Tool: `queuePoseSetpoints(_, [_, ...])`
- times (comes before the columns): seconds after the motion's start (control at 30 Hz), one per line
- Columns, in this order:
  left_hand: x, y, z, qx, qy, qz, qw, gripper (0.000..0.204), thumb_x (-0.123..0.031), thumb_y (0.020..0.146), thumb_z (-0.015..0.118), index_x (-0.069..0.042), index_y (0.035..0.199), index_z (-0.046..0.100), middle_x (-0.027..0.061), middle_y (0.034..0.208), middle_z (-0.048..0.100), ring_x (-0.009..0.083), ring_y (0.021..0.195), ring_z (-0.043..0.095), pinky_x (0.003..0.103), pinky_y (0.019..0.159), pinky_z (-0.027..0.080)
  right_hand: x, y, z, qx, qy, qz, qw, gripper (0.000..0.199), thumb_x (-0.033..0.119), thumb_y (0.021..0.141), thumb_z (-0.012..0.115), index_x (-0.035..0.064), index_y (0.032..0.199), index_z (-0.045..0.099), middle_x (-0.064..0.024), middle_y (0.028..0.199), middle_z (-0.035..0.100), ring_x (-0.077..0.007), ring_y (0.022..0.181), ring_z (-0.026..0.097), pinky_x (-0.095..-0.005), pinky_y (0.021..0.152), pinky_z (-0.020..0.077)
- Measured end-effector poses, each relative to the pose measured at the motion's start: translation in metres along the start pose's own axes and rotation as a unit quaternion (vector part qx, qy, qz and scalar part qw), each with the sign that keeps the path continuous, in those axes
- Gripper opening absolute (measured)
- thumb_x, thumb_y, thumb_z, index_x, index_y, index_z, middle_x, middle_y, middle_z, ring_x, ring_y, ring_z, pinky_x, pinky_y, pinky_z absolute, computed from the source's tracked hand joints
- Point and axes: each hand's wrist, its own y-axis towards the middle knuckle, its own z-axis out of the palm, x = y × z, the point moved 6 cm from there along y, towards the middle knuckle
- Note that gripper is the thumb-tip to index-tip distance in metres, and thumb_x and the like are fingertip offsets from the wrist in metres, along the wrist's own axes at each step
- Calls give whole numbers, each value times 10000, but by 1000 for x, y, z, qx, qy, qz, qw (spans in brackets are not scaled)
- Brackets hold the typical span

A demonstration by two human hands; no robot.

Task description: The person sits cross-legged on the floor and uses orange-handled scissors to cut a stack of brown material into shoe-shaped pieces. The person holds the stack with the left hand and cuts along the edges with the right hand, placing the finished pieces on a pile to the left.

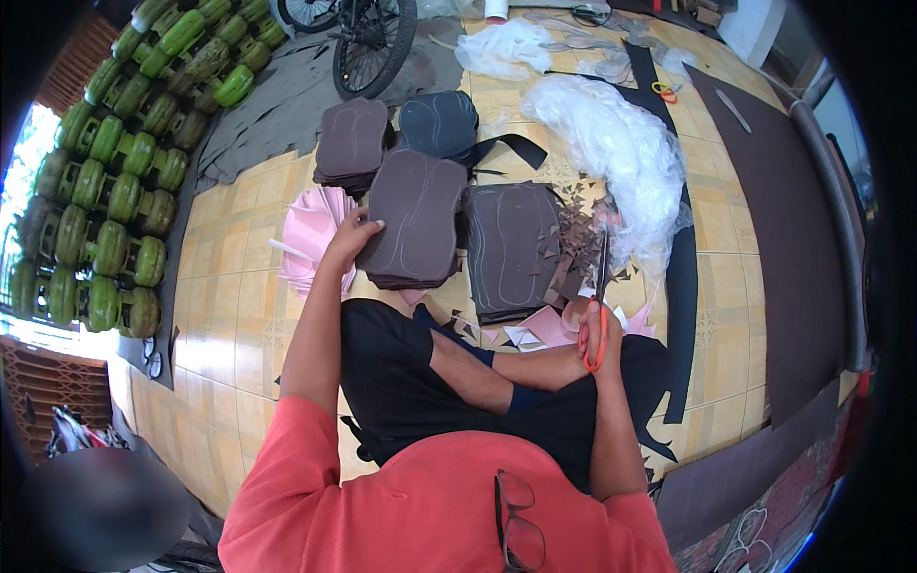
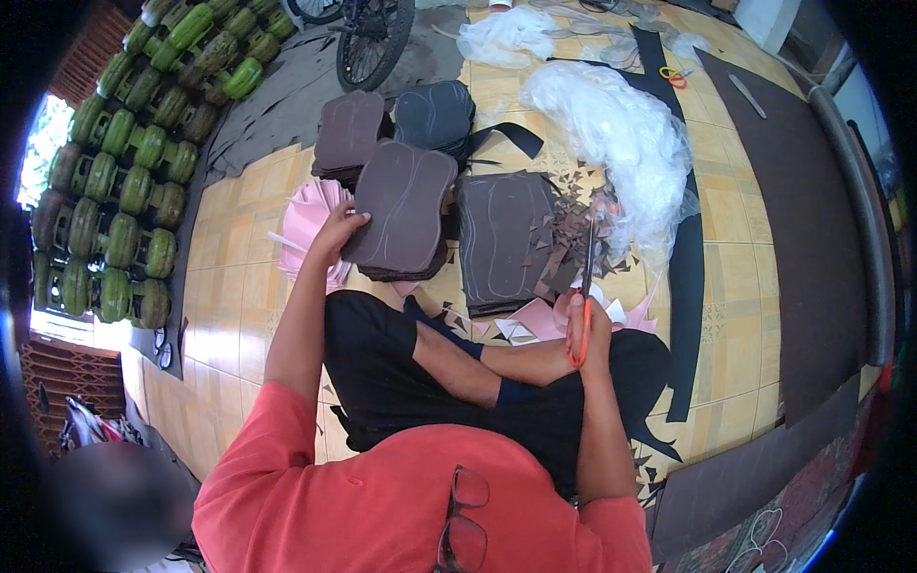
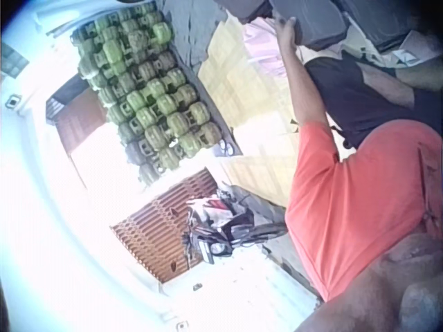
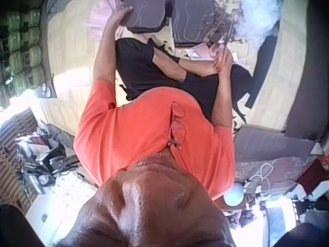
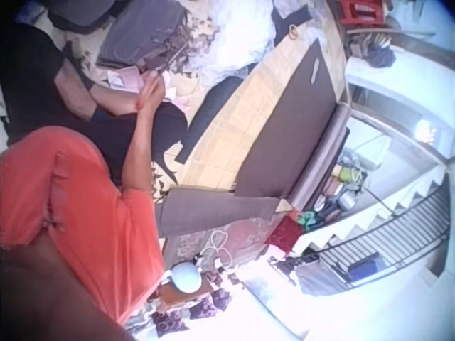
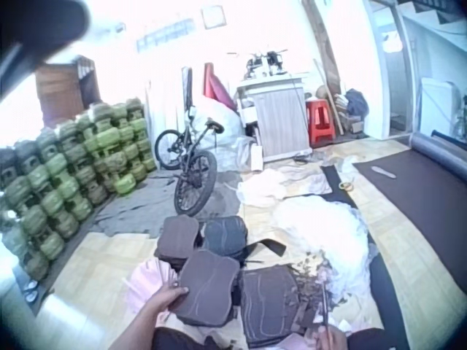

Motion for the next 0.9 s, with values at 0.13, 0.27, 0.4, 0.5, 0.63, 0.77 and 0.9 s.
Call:
queuePoseSetpoints(0.13, [-18, -1, 21, -201, 297, 160, 920, 428, -226, 810, 669, 20, 1146, 572, 258, 1023, 631, 415, 965, 612, 457, 849, 494, -28, 3, -11, -45, 44, 31, 998, 489, 473, 974, 490, 29, 772, 524, -4, 500, 423, -86, 347, 393, -230, 333, 314])
queuePoseSetpoints(0.27, [-59, -47, 135, -26, 175, 304, 936, 320, -210, 836, 651, 32, 1042, 613, 262, 967, 623, 410, 957, 614, 447, 862, 489, -27, 16, -5, -44, 72, 66, 994, 512, 480, 979, 472, 11, 780, 517, -21, 516, 413, -104, 349, 403, -239, 324, 331])
queuePoseSetpoints(0.4, [-26, -60, 233, 40, 279, 182, 942, 506, -344, 814, 724, 90, 1028, 577, 279, 1017, 587, 419, 971, 613, 436, 845, 503, -25, 18, -4, -38, 68, 68, 995, 520, 485, 980, 465, 9, 779, 521, -27, 530, 425, -107, 365, 421, -239, 329, 337])
queuePoseSetpoints(0.5, [-27, -65, 255, 21, 326, 142, 935, 612, -352, 759, 769, 101, 1097, 534, 264, 1125, 540, 435, 1030, 576, 445, 891, 486, -24, 17, -5, -43, 83, 73, 993, 516, 478, 982, 465, 8, 776, 516, -27, 533, 429, -106, 371, 426, -239, 331, 337])
queuePoseSetpoints(0.63, [-27, -59, 270, 3, 321, 152, 935, 603, -359, 749, 781, 125, 1016, 540, 300, 1042, 588, 423, 989, 608, 454, 853, 502, -24, 21, -4, -51, 106, 62, 991, 504, 495, 962, 499, 28, 776, 528, -8, 513, 421, -95, 370, 416, -232, 340, 326])
queuePoseSetpoints(0.77, [-30, -45, 270, 70, 263, 107, 956, 491, -262, 768, 763, 80, 1058, 562, 294, 1067, 616, 408, 1007, 611, 430, 850, 496, -29, 22, -5, -49, 117, 55, 990, 486, 491, 954, 525, 40, 773, 531, 1, 488, 421, -88, 364, 413, -232, 344, 322])
queuePoseSetpoints(0.9, [-70, -41, 244, 26, 183, 211, 960, 317, -118, 831, 691, 49, 1082, 590, 203, 1072, 664, 288, 998, 650, 384, 858, 495, -22, 19, -4, -53, 120, 57, 990, 483, 487, 954, 527, 42, 767, 529, 0, 478, 423, -89, 359, 414, -235, 346, 322])
